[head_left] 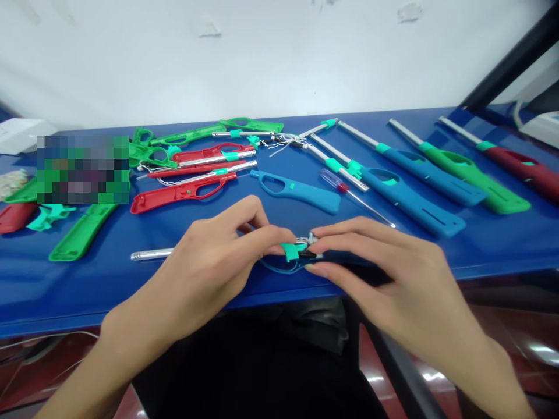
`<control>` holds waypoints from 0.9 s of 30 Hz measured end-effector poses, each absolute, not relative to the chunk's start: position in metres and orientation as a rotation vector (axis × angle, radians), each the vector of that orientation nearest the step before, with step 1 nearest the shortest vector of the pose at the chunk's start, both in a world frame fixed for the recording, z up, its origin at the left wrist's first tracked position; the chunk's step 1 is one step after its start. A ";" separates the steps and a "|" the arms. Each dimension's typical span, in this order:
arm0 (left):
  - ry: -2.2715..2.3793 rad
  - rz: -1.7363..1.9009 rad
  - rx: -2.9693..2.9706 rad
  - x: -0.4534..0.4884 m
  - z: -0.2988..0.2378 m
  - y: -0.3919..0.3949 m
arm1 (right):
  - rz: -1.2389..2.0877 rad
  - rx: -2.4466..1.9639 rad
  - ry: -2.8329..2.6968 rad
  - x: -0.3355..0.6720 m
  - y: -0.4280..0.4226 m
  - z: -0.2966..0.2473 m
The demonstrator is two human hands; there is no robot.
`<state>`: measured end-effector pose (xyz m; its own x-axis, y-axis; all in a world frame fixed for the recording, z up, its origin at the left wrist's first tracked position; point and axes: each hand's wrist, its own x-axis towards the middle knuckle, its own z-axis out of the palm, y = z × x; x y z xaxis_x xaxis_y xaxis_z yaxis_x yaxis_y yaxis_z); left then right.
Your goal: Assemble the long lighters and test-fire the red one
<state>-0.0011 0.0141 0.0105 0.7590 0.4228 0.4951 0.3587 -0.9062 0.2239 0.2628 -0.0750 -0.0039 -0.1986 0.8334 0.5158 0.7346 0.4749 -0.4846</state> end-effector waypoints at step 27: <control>0.750 0.884 2.870 -0.003 0.006 0.002 | 0.151 -1.453 -1.879 0.238 -0.079 0.002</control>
<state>-0.0028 0.0018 0.0063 0.7198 0.4622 0.5180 0.4357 -0.8817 0.1812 0.2380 -0.0791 0.0022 -0.0814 0.8746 0.4780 0.7870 0.3507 -0.5075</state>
